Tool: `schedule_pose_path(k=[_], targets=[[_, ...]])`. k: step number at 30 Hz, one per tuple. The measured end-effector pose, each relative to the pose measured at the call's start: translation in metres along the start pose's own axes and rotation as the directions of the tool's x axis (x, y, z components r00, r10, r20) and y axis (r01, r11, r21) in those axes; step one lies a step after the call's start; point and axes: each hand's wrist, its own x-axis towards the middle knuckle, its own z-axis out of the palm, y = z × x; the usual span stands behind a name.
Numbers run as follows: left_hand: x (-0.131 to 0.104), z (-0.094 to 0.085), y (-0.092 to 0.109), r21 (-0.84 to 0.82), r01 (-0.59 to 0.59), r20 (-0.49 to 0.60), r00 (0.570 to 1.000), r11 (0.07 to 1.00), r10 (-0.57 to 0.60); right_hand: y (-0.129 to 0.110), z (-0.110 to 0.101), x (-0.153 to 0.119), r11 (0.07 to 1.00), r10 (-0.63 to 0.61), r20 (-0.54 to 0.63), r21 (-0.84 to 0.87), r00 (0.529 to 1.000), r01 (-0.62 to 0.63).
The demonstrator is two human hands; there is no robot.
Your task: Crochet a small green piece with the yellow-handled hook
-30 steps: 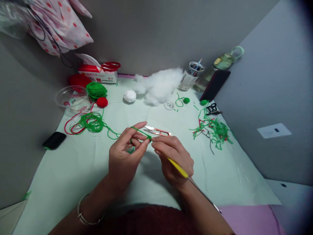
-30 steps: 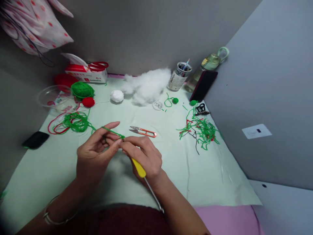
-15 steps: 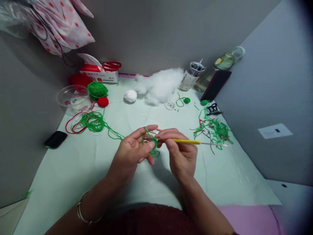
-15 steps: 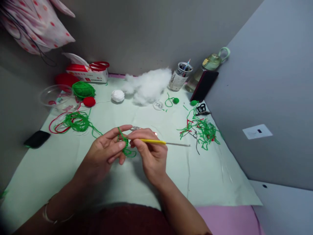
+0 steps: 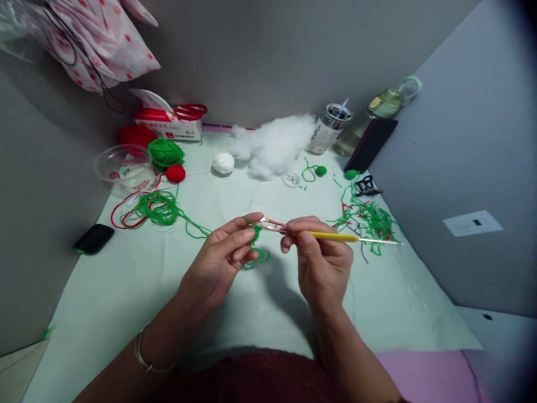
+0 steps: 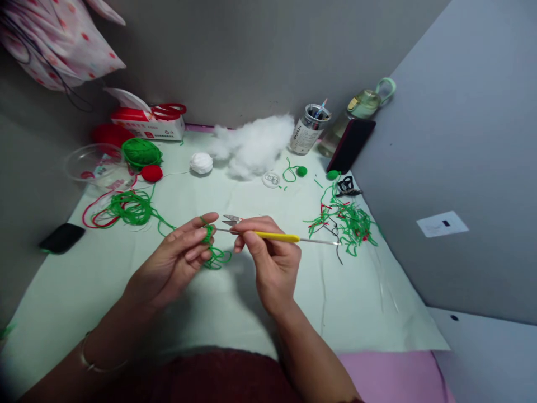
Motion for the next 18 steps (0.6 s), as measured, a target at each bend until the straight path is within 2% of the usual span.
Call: schedule_pose_path(k=[2, 4, 7, 13, 18], targets=[[-0.0012, -0.0002, -0.0019, 0.076, -0.068, 0.024, 0.998, 0.995, 0.066, -0.0007, 0.0022, 0.0022, 0.998, 0.032, 0.031, 0.051, 0.999, -0.034], [-0.0027, -0.0006, -0.0047, 0.145, -0.114, 0.064, 0.992, 0.983, 0.106, -0.0001, 0.0045, 0.0025, 1.000, -0.002, 0.058, -0.007, 0.998, 0.002], [-0.0039, -0.0017, -0.0073, 0.171, -0.125, 0.093, 0.989, 0.977, 0.111, 0.0023, 0.0051, 0.0011, 0.998, -0.042, 0.064, -0.039, 0.997, 0.044], [-0.0044, -0.0025, -0.0053, 0.196, -0.121, 0.065, 0.992, 0.973, 0.110, 0.0061, 0.0006, 0.0003, 0.984, 0.127, 0.080, 0.113, 0.989, -0.135], [-0.0070, -0.0026, -0.0038, 0.232, -0.129, 0.074, 0.991, 0.964, 0.115, 0.0058, 0.0014, 0.0038, 0.957, 0.132, 0.106, 0.244, 0.985, -0.155]])
